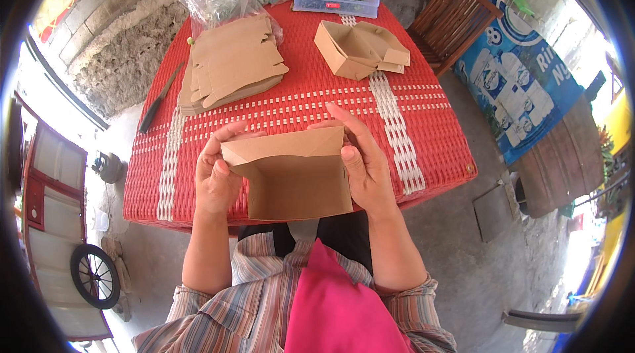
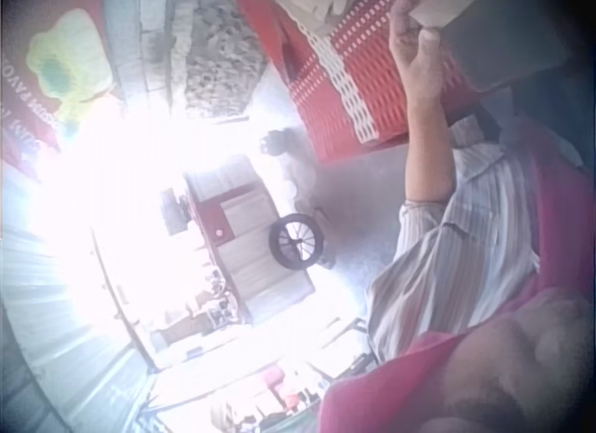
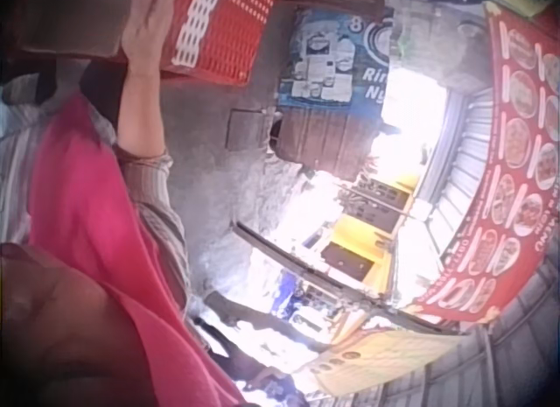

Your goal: The person assembles flat cardboard sheets into small rectangular boxes by hand. They fold the side flaps, tuck the tabs into slots, and press the edges to form the box structure. The person repeats this process for multiple units, stacking the finished boxes on the table.

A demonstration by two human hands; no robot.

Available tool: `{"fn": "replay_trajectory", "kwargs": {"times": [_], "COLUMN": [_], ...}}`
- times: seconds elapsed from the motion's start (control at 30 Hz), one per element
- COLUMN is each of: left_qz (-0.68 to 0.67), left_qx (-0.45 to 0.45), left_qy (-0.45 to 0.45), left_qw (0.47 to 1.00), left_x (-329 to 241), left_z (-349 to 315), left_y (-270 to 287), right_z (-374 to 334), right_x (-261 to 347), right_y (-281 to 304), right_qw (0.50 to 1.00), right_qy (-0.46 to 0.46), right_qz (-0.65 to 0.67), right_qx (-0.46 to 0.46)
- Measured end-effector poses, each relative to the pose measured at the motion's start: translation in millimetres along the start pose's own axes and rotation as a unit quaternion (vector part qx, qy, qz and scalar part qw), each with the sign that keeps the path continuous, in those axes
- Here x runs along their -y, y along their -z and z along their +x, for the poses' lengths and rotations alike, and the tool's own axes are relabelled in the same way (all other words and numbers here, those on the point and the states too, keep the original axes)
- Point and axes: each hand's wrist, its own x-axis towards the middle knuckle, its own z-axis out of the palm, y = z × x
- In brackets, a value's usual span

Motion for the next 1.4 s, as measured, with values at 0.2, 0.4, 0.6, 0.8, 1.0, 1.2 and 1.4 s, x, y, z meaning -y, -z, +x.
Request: {"fn": "replay_trajectory", "kwargs": {"times": [0.2, 0.4, 0.6, 0.8, 1.0, 1.2, 1.4], "left_qz": [-0.026, 0.016, 0.049, 0.121, 0.218, 0.289, 0.318], "left_qx": [-0.002, -0.003, -0.06, -0.133, -0.174, -0.199, -0.232], "left_qy": [0.039, 0.034, -0.002, -0.043, -0.086, -0.115, -0.166], "left_qw": [0.999, 0.999, 0.997, 0.983, 0.956, 0.929, 0.904], "left_x": [-2.8, -4.5, -7.3, -4.5, -1.8, -1.6, 6.3], "left_z": [-5.2, -11.0, -15.2, -19.2, -21.6, -23.1, -26.5], "left_y": [-1.5, -11.2, -22.0, -30.5, -39.2, -41.5, -40.7], "right_z": [-2.0, -8.4, -15.7, -16.0, -14.2, -11.6, -12.9], "right_x": [1.8, 7.7, 10.3, 18.8, 18.8, 37.3, 34.8], "right_y": [3.4, -0.1, -3.1, -10.8, -15.2, -20.4, -28.9], "right_qw": [0.997, 0.992, 0.993, 0.993, 0.992, 0.997, 0.996], "right_qy": [-0.019, -0.052, -0.056, -0.058, -0.054, -0.019, 0.003], "right_qz": [0.078, 0.117, 0.096, 0.056, 0.065, -0.027, -0.045], "right_qx": [0.014, 0.0, -0.031, -0.083, -0.092, -0.063, -0.076]}}
